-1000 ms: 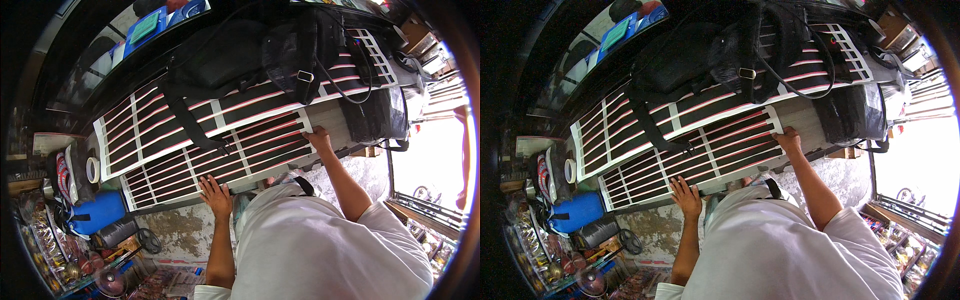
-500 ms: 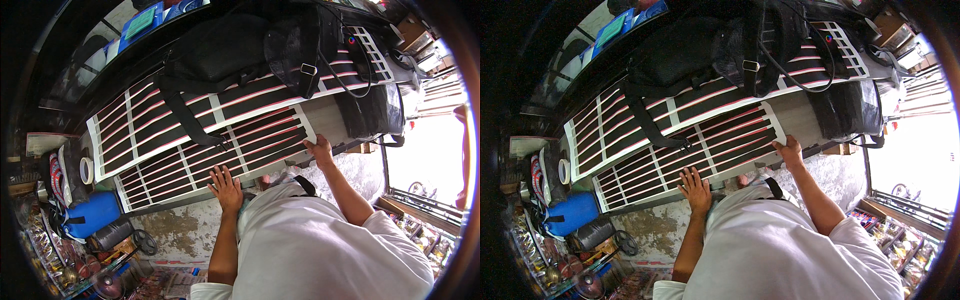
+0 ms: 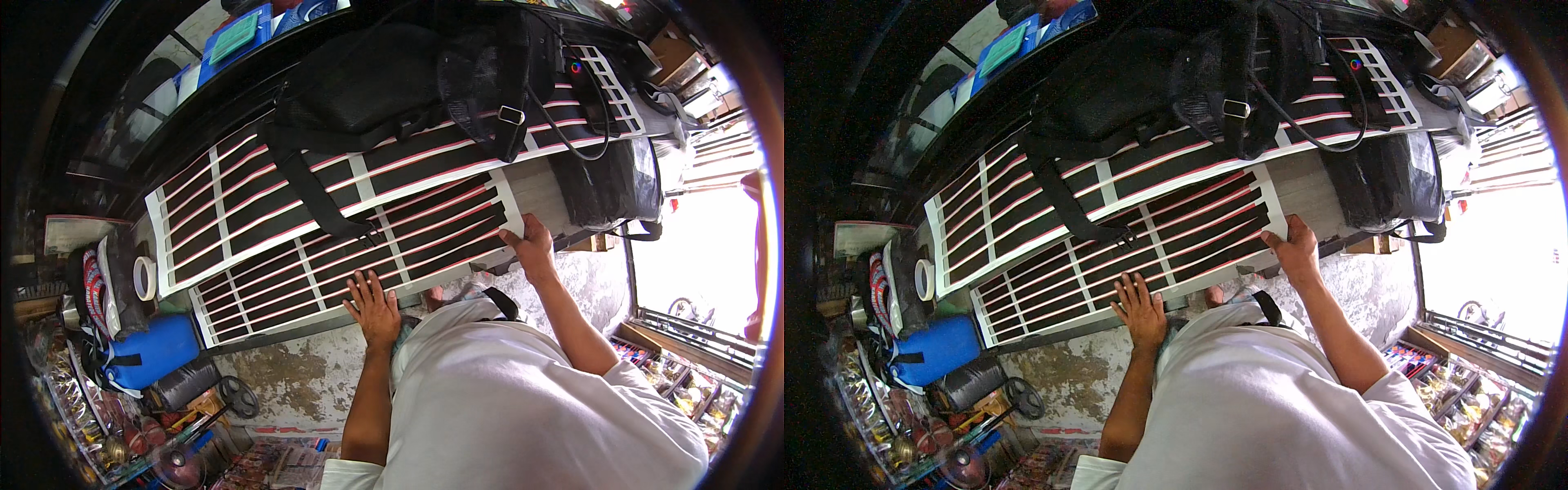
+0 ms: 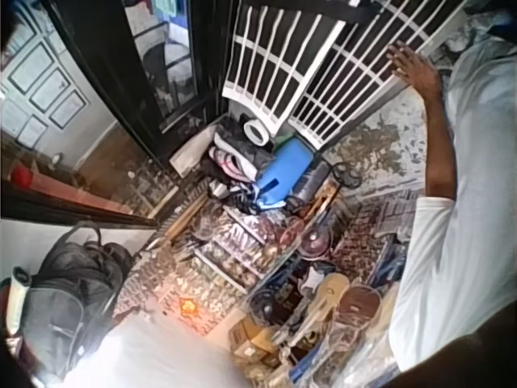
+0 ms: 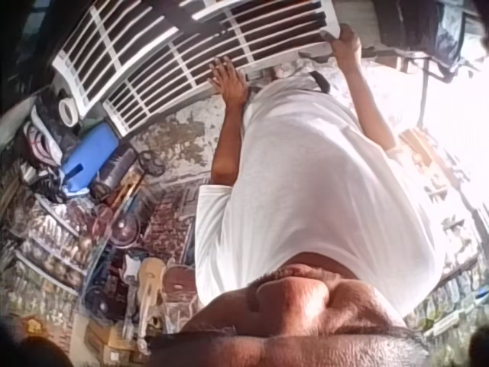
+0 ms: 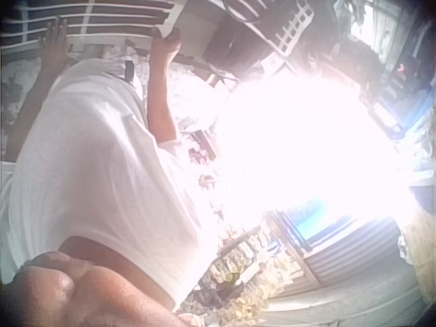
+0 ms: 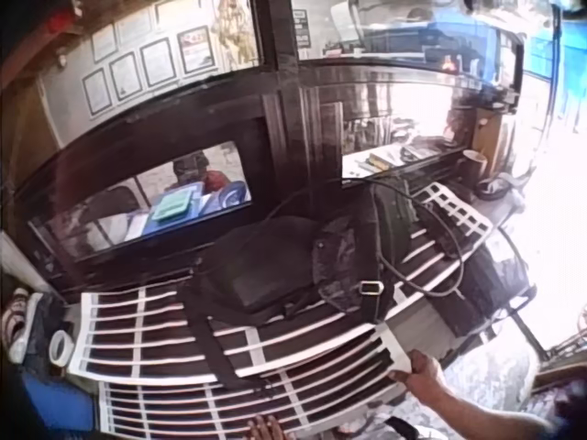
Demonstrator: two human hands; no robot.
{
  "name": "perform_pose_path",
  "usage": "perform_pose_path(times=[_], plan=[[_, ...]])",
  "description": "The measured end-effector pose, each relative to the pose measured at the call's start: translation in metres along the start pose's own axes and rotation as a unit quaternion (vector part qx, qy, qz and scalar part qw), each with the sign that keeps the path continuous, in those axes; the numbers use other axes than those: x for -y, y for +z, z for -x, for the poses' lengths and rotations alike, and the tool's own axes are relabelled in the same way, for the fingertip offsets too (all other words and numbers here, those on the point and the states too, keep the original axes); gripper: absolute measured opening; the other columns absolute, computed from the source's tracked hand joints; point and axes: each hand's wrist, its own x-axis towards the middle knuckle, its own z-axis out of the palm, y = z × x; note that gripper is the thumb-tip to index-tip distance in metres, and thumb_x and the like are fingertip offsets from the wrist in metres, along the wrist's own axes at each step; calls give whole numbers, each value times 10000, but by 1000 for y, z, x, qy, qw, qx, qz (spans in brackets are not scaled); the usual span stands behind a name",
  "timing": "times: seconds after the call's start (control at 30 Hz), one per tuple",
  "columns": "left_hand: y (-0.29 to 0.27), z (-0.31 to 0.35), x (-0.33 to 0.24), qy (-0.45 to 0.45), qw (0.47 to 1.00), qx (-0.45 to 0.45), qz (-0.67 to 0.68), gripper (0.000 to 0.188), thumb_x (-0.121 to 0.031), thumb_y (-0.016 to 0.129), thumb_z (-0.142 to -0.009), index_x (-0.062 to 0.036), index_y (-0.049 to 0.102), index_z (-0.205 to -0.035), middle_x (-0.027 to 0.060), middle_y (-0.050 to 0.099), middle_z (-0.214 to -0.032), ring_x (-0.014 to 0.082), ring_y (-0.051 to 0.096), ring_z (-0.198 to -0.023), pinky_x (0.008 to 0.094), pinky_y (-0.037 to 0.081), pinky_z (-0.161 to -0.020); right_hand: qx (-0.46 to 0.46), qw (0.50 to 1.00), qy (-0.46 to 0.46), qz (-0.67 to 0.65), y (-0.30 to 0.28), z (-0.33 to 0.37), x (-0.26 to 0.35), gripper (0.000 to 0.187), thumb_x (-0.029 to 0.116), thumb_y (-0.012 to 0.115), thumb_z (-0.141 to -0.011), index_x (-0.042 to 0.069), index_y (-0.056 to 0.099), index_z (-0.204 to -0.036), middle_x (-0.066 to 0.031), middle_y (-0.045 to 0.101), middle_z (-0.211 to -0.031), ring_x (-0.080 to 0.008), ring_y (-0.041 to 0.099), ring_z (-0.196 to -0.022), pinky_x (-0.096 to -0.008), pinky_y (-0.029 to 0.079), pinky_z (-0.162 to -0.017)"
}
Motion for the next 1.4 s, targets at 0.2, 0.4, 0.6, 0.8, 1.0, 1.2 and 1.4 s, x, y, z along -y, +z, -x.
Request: perform_pose_path(times=[0.2, 0.4, 0.6, 0.8, 1.0, 1.2, 1.4], plan=[[-2, 1, -3, -2, 1000, -8, -6, 691, -442, 429, -1138, -160, 247, -1742, 145, 111, -1828, 413, 64, -1679, 713, 34, -1291, -13, 998, -38, 38, 6, 14, 21, 291, -4, 824, -894, -40, 688, -1150, -113, 779, -1033, -153, 685, -920, -311, 544, -853], [-2, 0, -3, -5, 1000, 16, -12, 697, -438, 389, -1151, -143, 194, -1752, 165, 70, -1829, 424, 24, -1679, 720, 5, -1285, -24, 994, -82, 74, 5, 18, 33, 293, 23, 835, -891, -35, 692, -1140, -120, 787, -1029, -154, 696, -918, -315, 551, -845], [-3, 0, -4, -7, 1000, 10, -3, 675, -430, 385, -1151, -161, 223, -1748, 132, 90, -1833, 405, 49, -1682, 711, 22, -1293, -20, 988, -88, 125, 4, 14, 48, 321, 65, 847, -893, -30, 697, -1161, -130, 792, -1043, -174, 720, -936, -322, 555, -851], [-7, 2, 0, 17, 1000, -11, 7, 663, -419, 402, -1150, -147, 258, -1737, 133, 125, -1827, 401, 89, -1678, 716, 46, -1291, -23, 994, -38, 103, -7, -24, -19, 348, 73, 841, -893, -26, 705, -1198, -139, 792, -1057, -192, 725, -936, -333, 560, -862], [-28, -14, -14, 45, 995, -78, 35, 595, -383, 528, -1122, -101, 449, -1640, 185, 354, -1737, 423, 279, -1621, 712, 172, -1279, -33, 986, 154, 56, -14, -49, -87, 313, 92, 818, -934, 8, 692, -1208, -52, 715, -938, -137, 662, -789, -319, 568, -735], [-32, -29, -25, 149, 984, -46, 92, 633, -358, 687, -1042, -109, 511, -1597, 183, 444, -1679, 399, 360, -1588, 661, 280, -1267, -35, 972, 214, -93, -18, -42, -92, 249, 149, 768, -995, 36, 685, -1200, -12, 668, -906, -113, 637, -754, -318, 571, -682], [-31, -33, -26, 164, 984, -17, 67, 636, -402, 716, -1020, -171, 540, -1585, 188, 455, -1664, 414, 381, -1569, 691, 300, -1241, -16, 972, 187, -140, -22, -42, -73, 238, 141, 752, -1005, 65, 679, -1218, 1, 694, -980, -111, 643, -766, -308, 572, -769]])
